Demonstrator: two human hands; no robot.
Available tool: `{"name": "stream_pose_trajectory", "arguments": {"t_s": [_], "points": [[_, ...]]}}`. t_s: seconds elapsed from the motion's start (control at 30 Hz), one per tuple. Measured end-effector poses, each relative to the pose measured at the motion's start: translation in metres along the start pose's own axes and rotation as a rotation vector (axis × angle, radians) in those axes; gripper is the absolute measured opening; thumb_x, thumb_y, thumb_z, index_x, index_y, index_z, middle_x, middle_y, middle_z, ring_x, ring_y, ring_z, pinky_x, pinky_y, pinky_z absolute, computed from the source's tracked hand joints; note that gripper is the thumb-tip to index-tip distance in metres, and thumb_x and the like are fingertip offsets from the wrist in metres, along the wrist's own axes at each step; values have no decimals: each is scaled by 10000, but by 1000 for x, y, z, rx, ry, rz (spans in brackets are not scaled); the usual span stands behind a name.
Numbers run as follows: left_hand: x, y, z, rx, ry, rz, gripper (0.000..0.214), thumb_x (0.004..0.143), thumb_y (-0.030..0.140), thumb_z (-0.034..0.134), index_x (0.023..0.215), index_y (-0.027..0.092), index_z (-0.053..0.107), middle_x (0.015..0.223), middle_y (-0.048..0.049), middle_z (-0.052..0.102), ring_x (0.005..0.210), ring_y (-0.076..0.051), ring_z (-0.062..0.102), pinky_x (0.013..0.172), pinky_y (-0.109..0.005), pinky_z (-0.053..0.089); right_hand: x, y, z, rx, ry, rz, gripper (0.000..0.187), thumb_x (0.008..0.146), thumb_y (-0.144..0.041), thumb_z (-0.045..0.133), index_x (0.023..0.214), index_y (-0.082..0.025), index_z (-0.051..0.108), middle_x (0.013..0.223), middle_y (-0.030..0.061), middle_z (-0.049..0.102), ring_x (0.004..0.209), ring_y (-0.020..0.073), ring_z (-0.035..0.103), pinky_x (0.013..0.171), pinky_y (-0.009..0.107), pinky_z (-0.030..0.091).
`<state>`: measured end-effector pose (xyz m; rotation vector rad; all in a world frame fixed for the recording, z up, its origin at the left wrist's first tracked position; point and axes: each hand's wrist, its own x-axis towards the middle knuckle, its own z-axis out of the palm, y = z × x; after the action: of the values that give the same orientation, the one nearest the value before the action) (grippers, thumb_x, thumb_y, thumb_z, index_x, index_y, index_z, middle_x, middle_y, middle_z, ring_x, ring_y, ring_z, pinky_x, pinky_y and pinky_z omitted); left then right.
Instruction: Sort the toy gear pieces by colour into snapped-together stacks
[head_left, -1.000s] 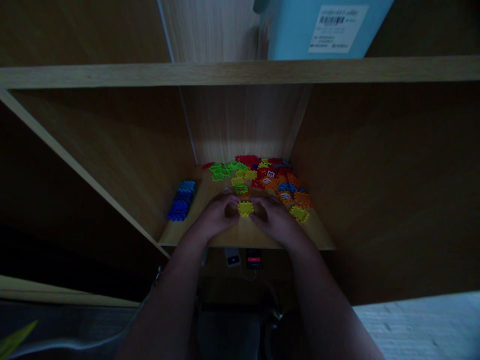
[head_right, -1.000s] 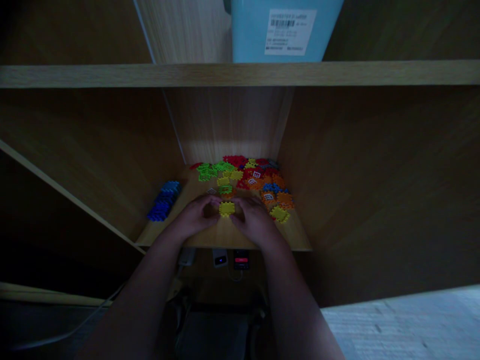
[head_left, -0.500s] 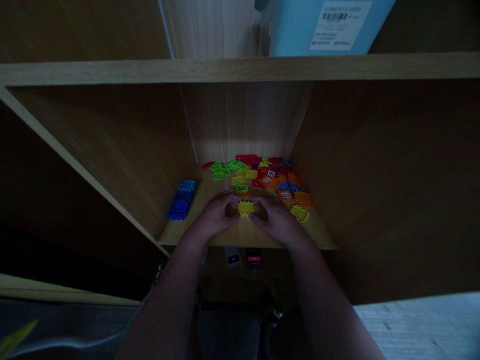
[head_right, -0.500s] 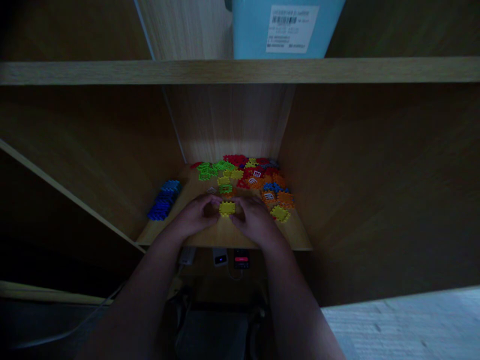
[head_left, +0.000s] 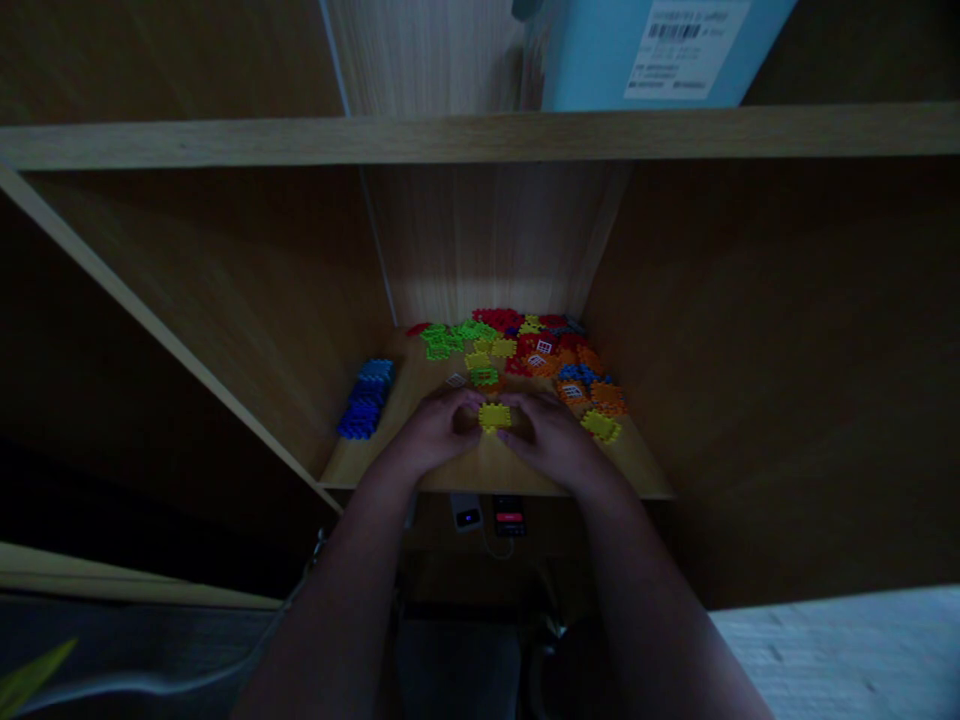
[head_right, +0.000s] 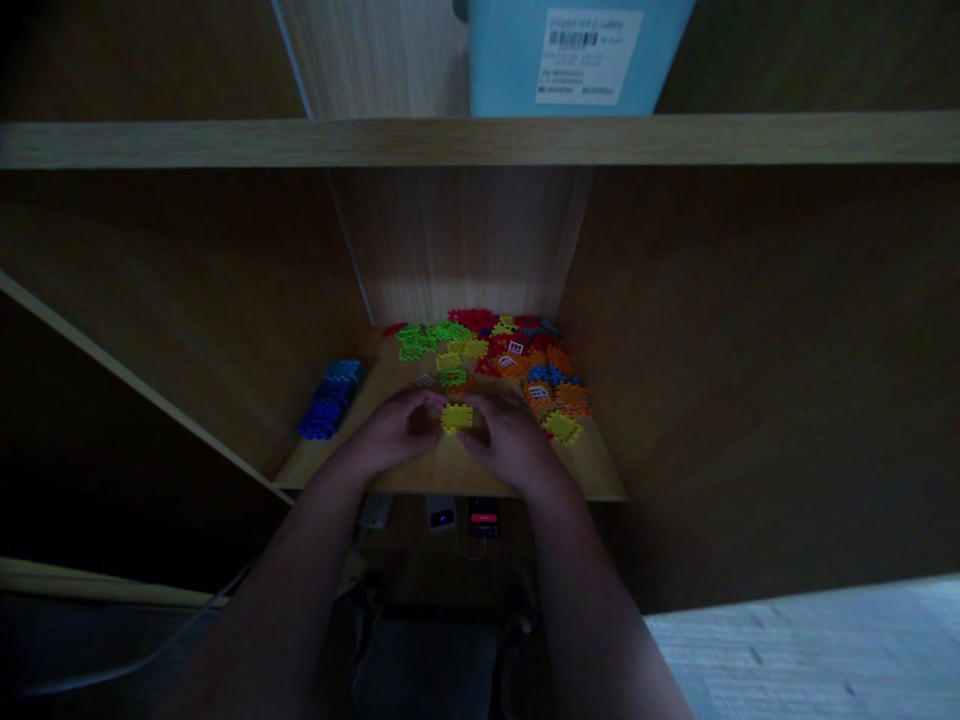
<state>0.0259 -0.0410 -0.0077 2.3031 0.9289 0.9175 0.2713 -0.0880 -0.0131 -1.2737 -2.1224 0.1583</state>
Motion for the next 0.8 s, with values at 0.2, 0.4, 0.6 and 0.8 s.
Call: {"name": "stream_pose_trajectory", "arguments": {"t_s": [0.2, 0.4, 0.6, 0.8], "points": [[0, 0, 0, 58, 3, 52, 374, 859, 177, 755, 1221, 252, 702, 1256, -49, 773, 1203, -264, 718, 1112, -436, 547, 0, 3, 2, 0, -2, 14, 422, 994, -365, 739, 1390, -243, 662, 1350, 109, 762, 1279, 320, 688, 1144, 541, 514], [2, 5, -3, 80, 5, 174, 316, 854, 129, 744, 1147, 247, 736, 1241, -73, 732, 1234, -275, 682, 1103, -453, 551, -1, 2, 2, 1, 1, 4, 405, 993, -367, 736, 1377, -253, 675, 1350, 105, 764, 1284, 319, 684, 1146, 536, 510], [-1, 3, 1, 173, -15, 180, 282, 853, 133, 763, 1098, 270, 785, 1352, -86, 676, 1298, -290, 649, 1144, -481, 526, -1, 3, 3, -14, 10, -11, 397, 986, -354, 748, 1363, -249, 683, 1339, 104, 767, 1283, 328, 684, 1156, 555, 502], [-1, 2, 2, 208, -18, 175, 248, 879, 183, 778, 1109, 275, 783, 1333, -82, 699, 1282, -293, 655, 1145, -498, 517, -1, 2, 1, -14, 5, -23, 376, 985, -357, 751, 1336, -239, 689, 1299, 110, 772, 1258, 321, 686, 1133, 539, 512]]}}
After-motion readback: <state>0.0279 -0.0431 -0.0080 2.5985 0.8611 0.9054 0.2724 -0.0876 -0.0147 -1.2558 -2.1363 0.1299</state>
